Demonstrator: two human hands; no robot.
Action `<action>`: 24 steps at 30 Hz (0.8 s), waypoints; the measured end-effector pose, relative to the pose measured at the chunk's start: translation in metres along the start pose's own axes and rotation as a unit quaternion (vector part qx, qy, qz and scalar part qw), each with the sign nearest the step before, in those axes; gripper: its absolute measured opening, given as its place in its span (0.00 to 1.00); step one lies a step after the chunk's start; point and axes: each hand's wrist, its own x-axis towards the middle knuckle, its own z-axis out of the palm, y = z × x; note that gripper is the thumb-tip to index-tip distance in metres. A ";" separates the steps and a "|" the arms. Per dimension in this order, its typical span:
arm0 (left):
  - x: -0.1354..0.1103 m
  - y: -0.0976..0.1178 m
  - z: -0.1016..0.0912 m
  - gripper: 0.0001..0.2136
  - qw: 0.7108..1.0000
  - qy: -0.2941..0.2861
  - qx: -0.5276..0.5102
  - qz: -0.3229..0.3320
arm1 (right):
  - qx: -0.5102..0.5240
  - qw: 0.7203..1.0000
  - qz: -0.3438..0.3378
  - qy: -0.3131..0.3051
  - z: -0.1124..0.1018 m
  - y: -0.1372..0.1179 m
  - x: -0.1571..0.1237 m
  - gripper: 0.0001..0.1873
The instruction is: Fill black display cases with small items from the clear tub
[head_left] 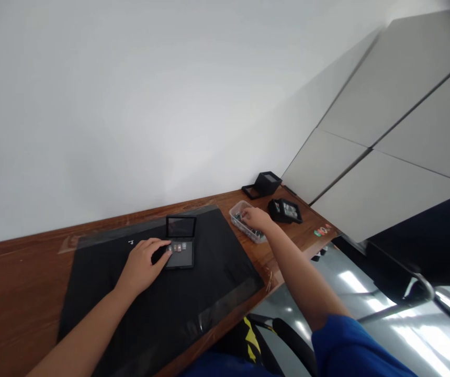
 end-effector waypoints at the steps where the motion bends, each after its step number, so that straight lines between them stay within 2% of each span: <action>1: 0.000 0.000 0.000 0.18 1.000 0.000 -0.001 0.000 | 0.003 1.000 0.000 -0.003 0.001 0.001 0.001 0.18; 15: 0.000 0.001 -0.001 0.17 1.000 -0.002 -0.003 0.001 | 0.033 0.999 -0.019 0.027 0.010 0.005 0.002 0.18; 24: 0.000 -0.001 0.000 0.17 1.000 -0.004 -0.006 -0.001 | 0.031 0.999 -0.017 0.029 0.006 -0.002 -0.001 0.17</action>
